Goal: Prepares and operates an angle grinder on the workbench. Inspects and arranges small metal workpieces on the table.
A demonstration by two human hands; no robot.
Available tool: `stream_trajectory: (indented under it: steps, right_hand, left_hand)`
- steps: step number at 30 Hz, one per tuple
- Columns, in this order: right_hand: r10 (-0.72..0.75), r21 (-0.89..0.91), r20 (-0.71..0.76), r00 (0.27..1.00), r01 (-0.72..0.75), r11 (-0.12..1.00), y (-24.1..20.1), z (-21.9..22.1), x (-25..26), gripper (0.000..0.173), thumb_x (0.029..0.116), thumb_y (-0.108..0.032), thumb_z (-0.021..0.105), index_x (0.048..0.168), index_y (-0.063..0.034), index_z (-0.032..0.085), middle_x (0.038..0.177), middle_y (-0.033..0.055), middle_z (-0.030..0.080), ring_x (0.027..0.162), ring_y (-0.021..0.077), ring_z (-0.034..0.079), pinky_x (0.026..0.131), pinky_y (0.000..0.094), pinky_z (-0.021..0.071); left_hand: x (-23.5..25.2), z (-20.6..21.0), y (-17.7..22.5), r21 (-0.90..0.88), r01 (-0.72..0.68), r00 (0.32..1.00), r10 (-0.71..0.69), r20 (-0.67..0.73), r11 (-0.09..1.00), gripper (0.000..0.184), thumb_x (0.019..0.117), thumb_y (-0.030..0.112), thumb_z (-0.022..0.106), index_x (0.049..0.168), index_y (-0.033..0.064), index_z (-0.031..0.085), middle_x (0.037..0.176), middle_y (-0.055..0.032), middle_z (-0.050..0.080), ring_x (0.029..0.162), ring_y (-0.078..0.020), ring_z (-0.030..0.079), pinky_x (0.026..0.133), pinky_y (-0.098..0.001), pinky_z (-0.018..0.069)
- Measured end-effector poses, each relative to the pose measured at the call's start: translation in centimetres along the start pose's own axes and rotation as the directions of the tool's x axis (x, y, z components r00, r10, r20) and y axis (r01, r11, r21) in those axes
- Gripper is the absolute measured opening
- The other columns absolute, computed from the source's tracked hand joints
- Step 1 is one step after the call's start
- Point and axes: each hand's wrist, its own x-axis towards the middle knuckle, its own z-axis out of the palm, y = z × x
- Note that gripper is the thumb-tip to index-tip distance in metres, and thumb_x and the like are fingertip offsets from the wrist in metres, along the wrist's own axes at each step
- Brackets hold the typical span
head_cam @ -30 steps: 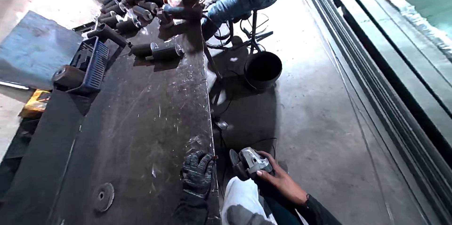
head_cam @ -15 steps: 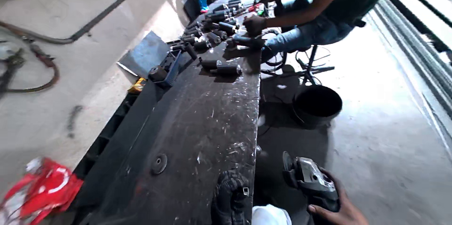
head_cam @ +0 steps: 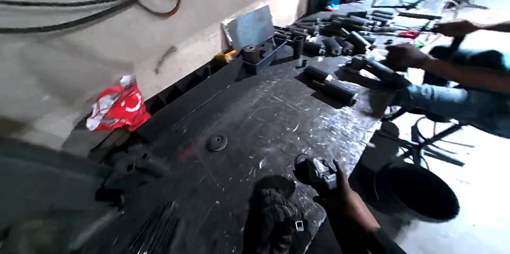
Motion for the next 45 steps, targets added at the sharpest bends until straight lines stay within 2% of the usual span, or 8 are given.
stream_trajectory:
  steps: [11, 16, 20, 23, 25, 28, 32, 45]
  right_hand:
    - [-0.109, -0.408, 0.140, 0.984, 0.158, 0.899, -6.6, 5.0, 11.7, 0.123, 0.0757, -0.038, 0.087, 0.165, -0.0348, 0.003, 0.116, 0.0237, 0.071, 0.102, 0.0472, 0.069, 0.087, 0.0684, 0.0525]
    - [-0.111, -0.462, 0.151, 0.982, 0.169, 0.871, -6.8, 5.2, 12.4, 0.118, 0.0779, -0.045, 0.084, 0.165, -0.0342, 0.005, 0.116, 0.0225, 0.071, 0.102, 0.0461, 0.070, 0.088, 0.0674, 0.0524]
    - [-0.075, -0.467, 0.158, 0.985, 0.141, 0.873, -6.4, 4.9, 12.6, 0.120, 0.0776, -0.049, 0.084, 0.165, -0.0351, 0.002, 0.120, 0.0217, 0.070, 0.103, 0.0452, 0.070, 0.087, 0.0668, 0.0530]
    - [-0.186, -0.432, 0.098, 0.978, 0.210, 0.877, -5.4, 4.6, 12.3, 0.122, 0.0753, -0.052, 0.085, 0.166, -0.0274, 0.008, 0.147, 0.0241, 0.052, 0.122, 0.0472, 0.060, 0.095, 0.0659, 0.0508]
    - [-0.431, -0.297, -0.040, 0.901, 0.401, 0.866, -5.8, 3.2, 10.0, 0.105, 0.0772, -0.048, 0.084, 0.162, -0.0151, 0.032, 0.154, 0.0276, 0.044, 0.137, 0.0531, 0.045, 0.107, 0.0700, 0.0386]
    - [-0.761, -0.123, -0.243, 0.602, 0.759, 0.639, -9.3, 0.2, 3.1, 0.048, 0.0896, -0.043, 0.071, 0.124, -0.0086, 0.070, 0.122, 0.0192, 0.067, 0.115, 0.0364, 0.063, 0.096, 0.0536, 0.0525]
    - [-0.919, 0.043, -0.114, 0.377, 0.926, 0.375, -13.1, -2.8, -4.1, 0.010, 0.0951, -0.032, 0.073, 0.100, -0.0240, 0.071, 0.105, 0.0019, 0.065, 0.109, 0.0126, 0.058, 0.096, 0.0258, 0.0474]
    - [-0.968, -0.107, 0.024, 0.249, 0.964, 0.245, -14.0, -1.9, -4.5, 0.006, 0.0953, -0.032, 0.073, 0.100, -0.0282, 0.073, 0.100, 0.0023, 0.065, 0.094, 0.0144, 0.060, 0.081, 0.0280, 0.0497]
  left_hand:
    - [-1.6, -3.0, 3.4, 0.049, 0.092, 0.942, -0.071, -0.328, 0.995, 0.022, 0.1067, 0.024, 0.054, 0.124, 0.0296, 0.066, 0.111, 0.0178, 0.068, 0.106, 0.0058, 0.063, 0.098, -0.0213, 0.0521]
    - [-3.4, -3.6, 1.9, 0.275, 0.104, 0.926, 0.008, -0.378, 0.956, 0.017, 0.1031, 0.027, 0.061, 0.114, 0.0172, 0.068, 0.115, -0.0007, 0.070, 0.114, -0.0108, 0.064, 0.105, -0.0332, 0.0504]
    - [-2.9, -3.7, 1.0, 0.367, 0.128, 0.933, 0.014, -0.360, 0.921, 0.014, 0.1013, 0.028, 0.064, 0.113, 0.0217, 0.069, 0.116, 0.0009, 0.070, 0.117, -0.0111, 0.065, 0.105, -0.0336, 0.0520]
    - [-1.7, -3.6, 0.8, 0.408, 0.124, 0.939, 0.026, -0.342, 0.905, 0.011, 0.0996, 0.026, 0.068, 0.109, 0.0226, 0.071, 0.112, 0.0037, 0.072, 0.116, -0.0100, 0.065, 0.106, -0.0323, 0.0501]
    - [-1.3, -3.7, 0.4, 0.450, 0.109, 0.950, 0.040, -0.309, 0.887, 0.010, 0.1001, 0.028, 0.067, 0.108, 0.0221, 0.070, 0.111, 0.0054, 0.073, 0.116, -0.0079, 0.065, 0.108, -0.0300, 0.0488]
    - [-1.6, -3.8, -0.6, 0.495, 0.114, 0.959, 0.035, -0.282, 0.861, 0.014, 0.1025, 0.034, 0.062, 0.109, 0.0228, 0.069, 0.113, 0.0065, 0.073, 0.117, -0.0062, 0.064, 0.108, -0.0280, 0.0478]
    - [-2.1, -4.0, -2.3, 0.497, 0.087, 0.977, 0.025, -0.214, 0.864, 0.012, 0.1023, 0.032, 0.063, 0.110, 0.0247, 0.068, 0.114, 0.0055, 0.073, 0.118, -0.0081, 0.065, 0.109, -0.0306, 0.0475]
    - [-3.2, -4.2, -2.7, 0.315, 0.062, 0.990, -0.019, -0.137, 0.947, 0.015, 0.1022, 0.023, 0.064, 0.116, 0.0191, 0.067, 0.118, -0.0029, 0.072, 0.122, -0.0154, 0.063, 0.112, -0.0361, 0.0460]
